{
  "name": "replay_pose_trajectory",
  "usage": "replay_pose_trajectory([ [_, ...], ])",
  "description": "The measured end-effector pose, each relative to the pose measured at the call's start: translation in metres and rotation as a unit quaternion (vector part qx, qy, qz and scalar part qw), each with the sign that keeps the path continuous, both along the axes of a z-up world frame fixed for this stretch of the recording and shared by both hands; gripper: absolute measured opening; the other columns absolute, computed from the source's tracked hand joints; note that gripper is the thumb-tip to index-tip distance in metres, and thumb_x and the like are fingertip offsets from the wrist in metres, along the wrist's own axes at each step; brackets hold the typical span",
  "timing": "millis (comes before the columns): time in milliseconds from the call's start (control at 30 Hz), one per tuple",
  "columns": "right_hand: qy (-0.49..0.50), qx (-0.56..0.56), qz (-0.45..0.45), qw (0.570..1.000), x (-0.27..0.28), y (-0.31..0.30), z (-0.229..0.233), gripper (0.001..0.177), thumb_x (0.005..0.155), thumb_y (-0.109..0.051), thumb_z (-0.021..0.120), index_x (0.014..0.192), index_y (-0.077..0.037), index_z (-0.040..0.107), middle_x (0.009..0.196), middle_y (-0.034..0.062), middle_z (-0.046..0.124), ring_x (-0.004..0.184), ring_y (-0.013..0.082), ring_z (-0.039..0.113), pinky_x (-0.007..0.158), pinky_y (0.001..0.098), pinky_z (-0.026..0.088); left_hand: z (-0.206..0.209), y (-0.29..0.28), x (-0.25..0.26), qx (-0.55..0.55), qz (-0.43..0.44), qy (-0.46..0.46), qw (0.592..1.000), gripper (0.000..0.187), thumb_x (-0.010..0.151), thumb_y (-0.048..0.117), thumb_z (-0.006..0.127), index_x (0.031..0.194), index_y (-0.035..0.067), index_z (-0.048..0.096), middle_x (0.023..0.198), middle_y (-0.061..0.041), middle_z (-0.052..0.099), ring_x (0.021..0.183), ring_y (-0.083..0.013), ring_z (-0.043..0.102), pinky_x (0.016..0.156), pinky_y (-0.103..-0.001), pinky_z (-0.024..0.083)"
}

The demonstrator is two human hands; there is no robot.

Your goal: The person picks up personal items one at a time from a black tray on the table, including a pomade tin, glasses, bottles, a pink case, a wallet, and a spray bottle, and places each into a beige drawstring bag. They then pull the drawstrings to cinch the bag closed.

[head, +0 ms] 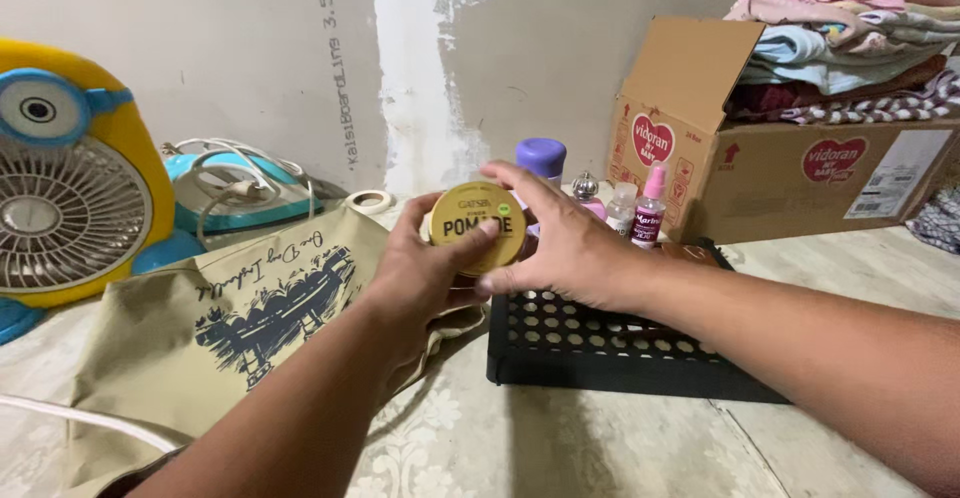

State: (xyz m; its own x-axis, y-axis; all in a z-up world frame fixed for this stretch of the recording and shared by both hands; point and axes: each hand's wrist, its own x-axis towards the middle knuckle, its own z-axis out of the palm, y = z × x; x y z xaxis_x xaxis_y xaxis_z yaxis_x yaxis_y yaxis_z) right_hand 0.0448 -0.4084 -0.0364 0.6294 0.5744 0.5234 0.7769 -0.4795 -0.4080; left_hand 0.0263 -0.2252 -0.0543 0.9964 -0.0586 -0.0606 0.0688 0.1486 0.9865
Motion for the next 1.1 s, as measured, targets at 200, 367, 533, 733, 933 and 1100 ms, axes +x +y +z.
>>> replay_pose_trajectory([
  [200, 0.331, 0.204, -0.061, 0.919, -0.007, 0.035, 0.005, 0.059, 0.090, -0.031, 0.066, 0.145, -0.015, 0.052, 0.125, 0.0077, 0.070, 0.109, 0.0197, 0.072, 0.077, 0.0356, 0.068, 0.005, 0.011, -0.006, 0.012, 0.030, -0.023, 0.999, 0.045, 0.100, 0.048, 0.052, 0.135, 0.021, 0.044, 0.105, -0.014, 0.072, 0.077, -0.0266, 0.073, 0.066, -0.040, 0.063],
  [367, 0.440, 0.301, -0.076, 0.843, -0.007, 0.056, 0.005, 0.048, 0.095, -0.037, 0.056, 0.139, -0.018, 0.059, 0.122, 0.0075, 0.070, 0.099, 0.0213, 0.071, 0.065, 0.0387, 0.063, 0.007, 0.030, -0.013, 0.000, 0.037, -0.007, 0.999, 0.051, 0.104, 0.053, 0.030, 0.132, 0.015, 0.049, 0.112, -0.018, 0.071, 0.081, -0.0294, 0.074, 0.069, -0.042, 0.064],
  [533, 0.504, 0.371, -0.072, 0.777, 0.002, 0.071, -0.001, 0.040, 0.101, -0.037, 0.049, 0.130, -0.012, 0.062, 0.115, 0.0111, 0.074, 0.096, 0.0253, 0.073, 0.067, 0.0397, 0.064, 0.003, 0.067, -0.022, 0.117, 0.003, 0.023, 0.993, 0.065, 0.102, 0.060, 0.023, 0.139, 0.015, 0.052, 0.119, -0.019, 0.069, 0.102, -0.0322, 0.072, 0.087, -0.046, 0.061],
  [733, 0.530, 0.370, -0.063, 0.761, 0.003, 0.078, -0.010, 0.037, 0.102, -0.036, 0.047, 0.129, -0.012, 0.057, 0.113, 0.0131, 0.073, 0.094, 0.0300, 0.073, 0.068, 0.0430, 0.063, -0.006, 0.105, -0.031, 0.366, -0.037, 0.050, 0.928, 0.065, 0.097, 0.061, 0.043, 0.136, 0.014, 0.062, 0.128, -0.018, 0.066, 0.119, -0.0338, 0.062, 0.099, -0.049, 0.054],
  [933, 0.552, 0.376, -0.044, 0.743, -0.004, 0.087, -0.014, 0.040, 0.102, -0.034, 0.048, 0.127, -0.005, 0.059, 0.115, 0.0146, 0.072, 0.095, 0.0314, 0.074, 0.071, 0.0450, 0.064, -0.021, 0.118, -0.051, 0.676, -0.160, 0.042, 0.718, 0.084, 0.080, 0.047, 0.087, 0.149, 0.025, 0.045, 0.152, -0.021, 0.038, 0.127, -0.0382, 0.049, 0.101, -0.047, 0.055],
  [1100, 0.558, 0.386, -0.047, 0.733, -0.010, 0.091, -0.014, 0.037, 0.095, -0.029, 0.051, 0.124, -0.008, 0.057, 0.117, 0.0124, 0.066, 0.096, 0.0336, 0.073, 0.074, 0.0486, 0.064, -0.029, 0.135, -0.057, 0.716, -0.178, 0.080, 0.671, 0.116, 0.078, 0.027, 0.090, 0.164, 0.023, 0.013, 0.155, -0.024, 0.031, 0.124, -0.0398, 0.057, 0.089, -0.039, 0.066],
])
